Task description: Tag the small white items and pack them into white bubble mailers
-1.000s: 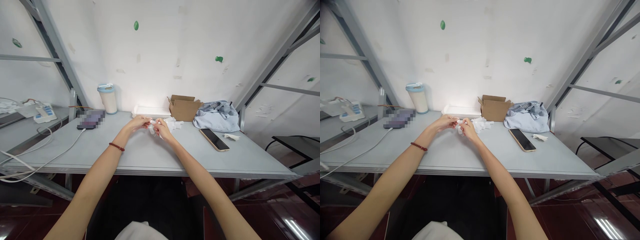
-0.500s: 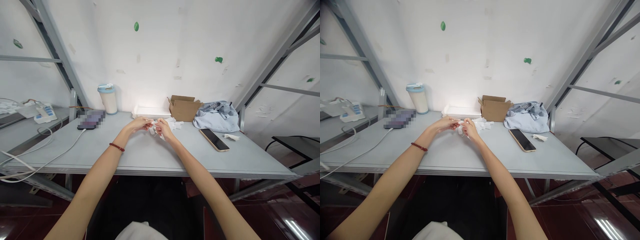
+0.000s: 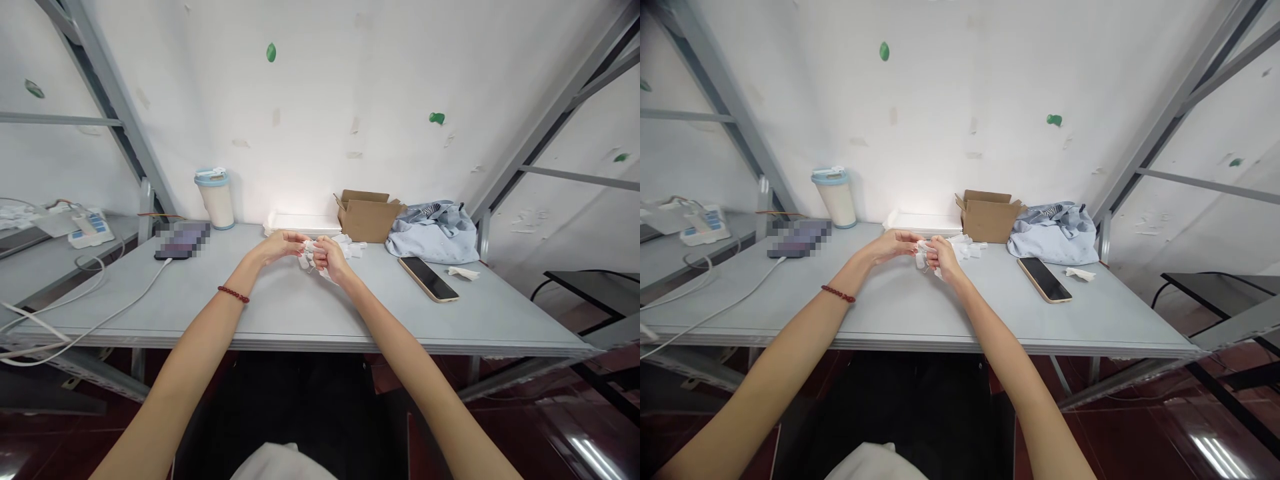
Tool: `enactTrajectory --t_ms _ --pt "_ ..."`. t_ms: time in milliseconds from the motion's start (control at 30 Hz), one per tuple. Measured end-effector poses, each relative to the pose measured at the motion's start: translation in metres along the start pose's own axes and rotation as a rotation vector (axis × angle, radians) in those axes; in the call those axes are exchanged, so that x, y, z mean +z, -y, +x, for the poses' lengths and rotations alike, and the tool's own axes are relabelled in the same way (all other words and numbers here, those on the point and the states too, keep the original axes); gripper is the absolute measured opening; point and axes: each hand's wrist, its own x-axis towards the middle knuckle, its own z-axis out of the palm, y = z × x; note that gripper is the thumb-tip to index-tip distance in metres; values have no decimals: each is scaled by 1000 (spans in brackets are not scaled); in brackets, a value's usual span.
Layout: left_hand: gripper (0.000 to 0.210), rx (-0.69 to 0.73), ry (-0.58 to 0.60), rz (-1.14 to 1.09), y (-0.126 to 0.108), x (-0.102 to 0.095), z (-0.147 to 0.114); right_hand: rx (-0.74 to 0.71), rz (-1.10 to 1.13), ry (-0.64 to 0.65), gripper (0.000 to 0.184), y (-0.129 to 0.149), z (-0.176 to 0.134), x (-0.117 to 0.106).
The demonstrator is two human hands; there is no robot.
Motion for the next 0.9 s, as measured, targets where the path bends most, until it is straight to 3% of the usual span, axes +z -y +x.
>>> enactTrajectory --t_ms 233,500,733,900 --pt "35 -24 -66 6 1 3 1 -44 -49 39 32 -3 1 0" --pt "43 -207 -58 75 0 2 2 -63 -69 76 33 -4 0 0" --pt "36 -7 42 52 2 -5 2 -58 -47 53 34 -5 2 -3" --pt "39 4 49 20 1 -4 0 -68 -46 48 33 -5 3 -4"
